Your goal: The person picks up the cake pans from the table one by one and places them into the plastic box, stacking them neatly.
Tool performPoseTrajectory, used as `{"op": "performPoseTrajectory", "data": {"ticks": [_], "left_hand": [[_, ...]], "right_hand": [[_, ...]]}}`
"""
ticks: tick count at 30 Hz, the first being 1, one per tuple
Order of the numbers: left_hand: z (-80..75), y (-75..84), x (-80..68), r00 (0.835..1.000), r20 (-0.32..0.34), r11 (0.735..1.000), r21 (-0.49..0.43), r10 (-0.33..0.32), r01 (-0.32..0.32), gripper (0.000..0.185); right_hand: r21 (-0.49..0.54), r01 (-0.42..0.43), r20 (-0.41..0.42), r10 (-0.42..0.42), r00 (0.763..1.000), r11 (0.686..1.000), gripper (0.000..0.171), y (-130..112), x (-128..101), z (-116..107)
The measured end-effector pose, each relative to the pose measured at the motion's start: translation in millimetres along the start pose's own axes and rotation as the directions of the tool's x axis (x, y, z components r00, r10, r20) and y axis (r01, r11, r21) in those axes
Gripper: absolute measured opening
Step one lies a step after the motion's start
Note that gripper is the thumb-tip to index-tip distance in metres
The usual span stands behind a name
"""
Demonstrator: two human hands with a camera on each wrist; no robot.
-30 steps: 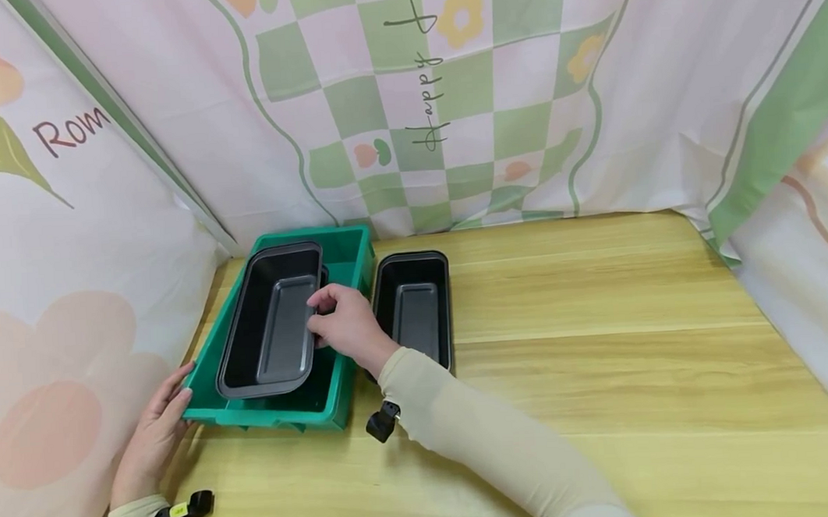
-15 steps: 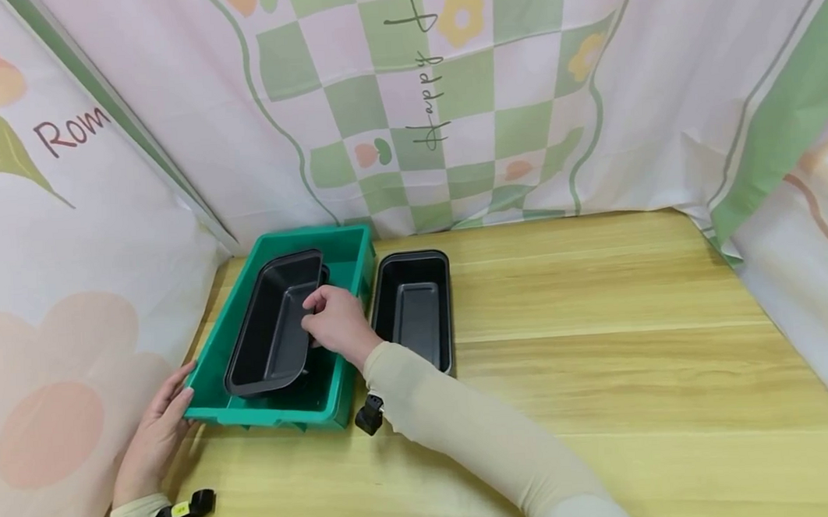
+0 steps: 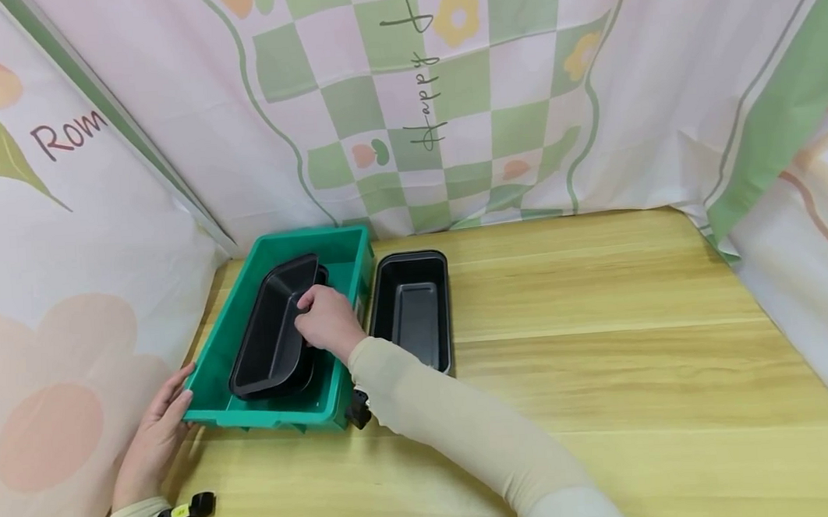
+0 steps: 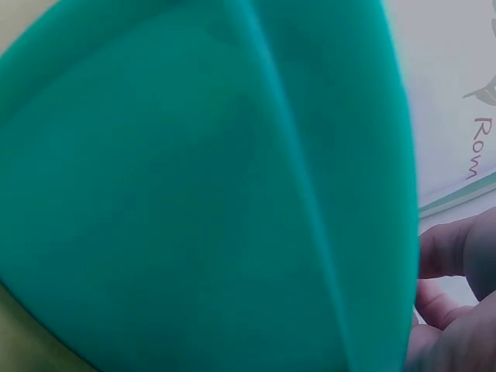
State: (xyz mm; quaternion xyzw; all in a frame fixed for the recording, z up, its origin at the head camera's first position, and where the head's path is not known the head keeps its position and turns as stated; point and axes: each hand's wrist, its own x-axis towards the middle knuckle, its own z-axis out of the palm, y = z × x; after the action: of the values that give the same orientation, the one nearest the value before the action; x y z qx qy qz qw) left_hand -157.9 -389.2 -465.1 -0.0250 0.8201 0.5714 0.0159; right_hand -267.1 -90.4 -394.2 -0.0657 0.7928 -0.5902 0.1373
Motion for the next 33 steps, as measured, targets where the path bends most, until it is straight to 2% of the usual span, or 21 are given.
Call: {"op": "performPoseTrajectory", "data": {"ticks": [5,13,21,26,33], "left_hand": [[0.6,-0.6,0.2,1.000,0.009,1.000,-0.010,0.011,-0.011,0.048],[0.9,0.3,-1.3,1.000,0.013,1.000,-0.003,0.001,-0.001,0.049],[0.6,0.0,-1.1,1.000,0.007,1.000,-0.013,0.004,-0.004,0.049],[0.4,0.2,-1.5,1.000,0.009,1.000,-0.009,0.010,-0.010,0.049],[0.9,2.5,-2.2,0.999,0.016,0.999,-0.021,0.033,-0.033,0.048]], "right_hand": [[-0.004,0.005,0.023,-0.005,1.000,1.000,0.020,1.7,-0.9,-2.5],[0.118,0.039,0.038,-0.044,0.998,0.992,0.018,5.3,-8.5,-9.2],[0.284,0.057,0.076,-0.082,0.994,0.957,0.022,12.6,-13.1,-16.5],[0.327,0.063,0.061,-0.087,0.994,0.943,0.017,16.5,-12.6,-26.4],[0.399,0.079,0.037,-0.102,0.994,0.914,0.020,24.0,-13.8,-48.2]]}}
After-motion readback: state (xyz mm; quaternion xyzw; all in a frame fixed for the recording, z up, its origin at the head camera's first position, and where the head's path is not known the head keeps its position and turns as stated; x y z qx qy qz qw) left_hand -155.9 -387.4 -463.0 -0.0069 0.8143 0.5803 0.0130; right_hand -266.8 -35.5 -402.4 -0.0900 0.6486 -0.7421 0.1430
